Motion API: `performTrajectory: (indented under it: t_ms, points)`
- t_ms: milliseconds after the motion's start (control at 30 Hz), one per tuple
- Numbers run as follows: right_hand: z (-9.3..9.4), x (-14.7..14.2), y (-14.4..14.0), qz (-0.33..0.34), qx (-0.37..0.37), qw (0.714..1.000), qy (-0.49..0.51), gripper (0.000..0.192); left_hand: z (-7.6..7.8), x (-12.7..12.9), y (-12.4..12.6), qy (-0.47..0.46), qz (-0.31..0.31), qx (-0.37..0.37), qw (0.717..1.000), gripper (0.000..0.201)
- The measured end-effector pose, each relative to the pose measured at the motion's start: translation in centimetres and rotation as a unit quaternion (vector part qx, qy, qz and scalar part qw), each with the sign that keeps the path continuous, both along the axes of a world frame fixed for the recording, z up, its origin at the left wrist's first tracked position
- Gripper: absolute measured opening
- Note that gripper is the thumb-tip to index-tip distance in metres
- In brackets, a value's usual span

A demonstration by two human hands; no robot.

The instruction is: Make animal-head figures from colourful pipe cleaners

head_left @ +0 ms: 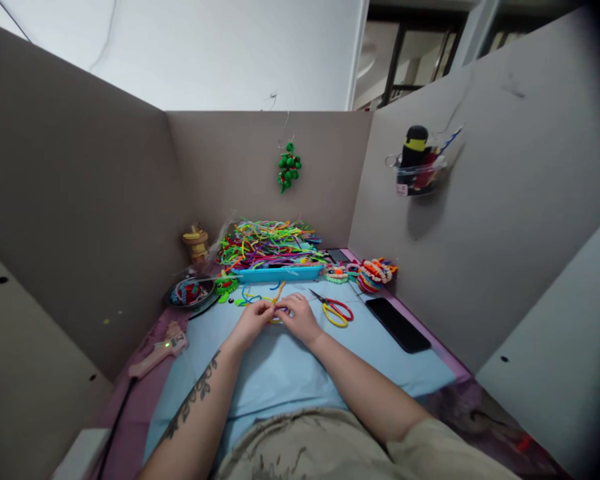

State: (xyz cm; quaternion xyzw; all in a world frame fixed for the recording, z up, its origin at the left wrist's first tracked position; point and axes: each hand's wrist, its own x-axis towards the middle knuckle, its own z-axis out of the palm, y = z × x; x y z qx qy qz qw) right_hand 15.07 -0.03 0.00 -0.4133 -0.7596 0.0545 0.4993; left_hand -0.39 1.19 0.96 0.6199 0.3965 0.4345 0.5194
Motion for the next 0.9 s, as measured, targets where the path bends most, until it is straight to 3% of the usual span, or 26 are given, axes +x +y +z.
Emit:
performTrajectory:
  t_ms: [567, 900]
  points:
    - [-0.2, -0.1, 0.36, 0.008, -0.014, 1.0, 0.02, 0.007, 0.01, -0.04, 0.2, 0.059, 0.001, 0.042, 0.997, 0.028]
    - [0.14, -0.26, 0.22, -0.018, -0.054, 0.998, -0.022, 0.017, 0.1, -0.18, -0.08, 0.077, -0.005, 0.001, 0.997, 0.034]
